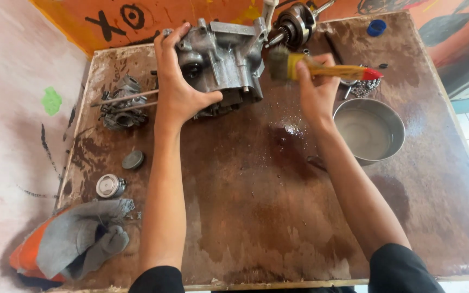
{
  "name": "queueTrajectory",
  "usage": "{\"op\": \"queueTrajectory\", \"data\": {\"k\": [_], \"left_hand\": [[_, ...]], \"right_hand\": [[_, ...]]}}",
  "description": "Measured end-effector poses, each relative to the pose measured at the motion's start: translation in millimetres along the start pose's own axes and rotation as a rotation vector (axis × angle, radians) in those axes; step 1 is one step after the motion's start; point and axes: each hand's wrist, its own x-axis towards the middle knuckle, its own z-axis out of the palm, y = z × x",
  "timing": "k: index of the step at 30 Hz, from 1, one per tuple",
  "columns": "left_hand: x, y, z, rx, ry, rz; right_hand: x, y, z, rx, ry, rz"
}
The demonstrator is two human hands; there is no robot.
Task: The person cleans a disassembled engine casing on a wooden table. They use a small metal tool to scrape the inside of the casing and then use a brush dipped in a liquid to scrub the exterior and interior surfaces.
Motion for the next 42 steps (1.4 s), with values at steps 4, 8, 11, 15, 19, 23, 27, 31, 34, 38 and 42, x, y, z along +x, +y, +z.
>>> {"op": "queueTrajectory", "data": {"k": [4,8,11,15,19,23,27,31,34,38,42], "left_hand": [[-4,-10,2,-0.023,-0.004,0.027],[-5,-14,1,-0.034,-0.007,0.051],[-5,-18,2,-0.028,-0.007,0.063],[-10,-20,0,-0.016,0.009,0.116],[-5,-12,-1,-0.017,0.002,0.103],[-8,-12,-1,-0.041,-0.002,0.085],[-5,-9,0,-0.037,0.019,0.065],[-3,-6,2,-0.041,0.001,0.029],[1,-10,5,-0.027,-0.018,0.030],[9,-22,6,0.011,-0.033,0.061],[9,-18,7,-0.015,-0.040,0.087]], "right_hand": [[4,-73,31,0.781,0.032,-0.053],[-1,-11,47,0.583,0.058,-0.062],[-5,30,36,0.483,0.101,0.001],[4,21,10,0.014,0.057,0.022],[16,-35,24,0.529,0.172,0.079],[17,4,32,0.223,0.226,0.109],[35,17,25,-0.124,-0.007,0.010],[46,13,36,0.248,0.259,0.119],[30,42,32,-0.083,-0.030,-0.143],[42,8,4,-0.279,-0.225,0.180],[47,18,18,-0.034,-0.059,0.019]]}}
